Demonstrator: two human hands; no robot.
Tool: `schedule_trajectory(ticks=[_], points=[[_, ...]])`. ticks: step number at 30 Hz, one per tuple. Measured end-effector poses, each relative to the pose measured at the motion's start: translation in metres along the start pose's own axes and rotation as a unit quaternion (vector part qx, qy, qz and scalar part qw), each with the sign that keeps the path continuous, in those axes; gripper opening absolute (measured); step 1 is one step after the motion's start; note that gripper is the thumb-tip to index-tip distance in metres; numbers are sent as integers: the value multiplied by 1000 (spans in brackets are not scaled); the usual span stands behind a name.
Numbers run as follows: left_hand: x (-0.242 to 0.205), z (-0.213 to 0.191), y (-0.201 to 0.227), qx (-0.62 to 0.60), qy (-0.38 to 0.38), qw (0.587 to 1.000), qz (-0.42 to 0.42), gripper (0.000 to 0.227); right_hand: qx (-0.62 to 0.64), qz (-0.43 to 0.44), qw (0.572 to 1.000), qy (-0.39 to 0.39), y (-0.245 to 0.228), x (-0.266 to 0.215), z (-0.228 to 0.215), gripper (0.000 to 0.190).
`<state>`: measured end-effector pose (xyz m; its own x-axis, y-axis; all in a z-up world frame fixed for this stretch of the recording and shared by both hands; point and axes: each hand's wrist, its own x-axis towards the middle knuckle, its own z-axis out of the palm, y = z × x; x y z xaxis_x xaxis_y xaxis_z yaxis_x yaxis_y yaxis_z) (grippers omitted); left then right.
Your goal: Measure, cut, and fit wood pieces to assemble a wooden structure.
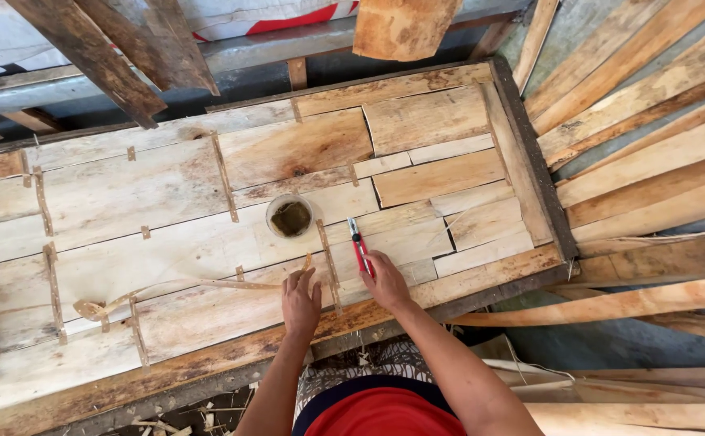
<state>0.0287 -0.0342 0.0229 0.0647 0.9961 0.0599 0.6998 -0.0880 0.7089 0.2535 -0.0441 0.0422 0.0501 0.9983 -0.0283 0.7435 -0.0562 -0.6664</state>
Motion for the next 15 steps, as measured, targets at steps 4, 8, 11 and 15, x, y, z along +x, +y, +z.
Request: schedule_trajectory(ticks=[4,8,11,15], points=[[-10,17,3,-5,-74,996,-45,27,35,90,994,-42,11,-11,-6,32],[-26,28,10,-3,-163,985,-62,28,-33,50,998,8,29,-21,-8,21],[-38,37,13,16,-159,986,-40,38,-44,85,995,-16,41,-30,-15,30],[-47,44,22,67,-186,979,-56,53,-45,60,997,-13,72,-46,-11,27]])
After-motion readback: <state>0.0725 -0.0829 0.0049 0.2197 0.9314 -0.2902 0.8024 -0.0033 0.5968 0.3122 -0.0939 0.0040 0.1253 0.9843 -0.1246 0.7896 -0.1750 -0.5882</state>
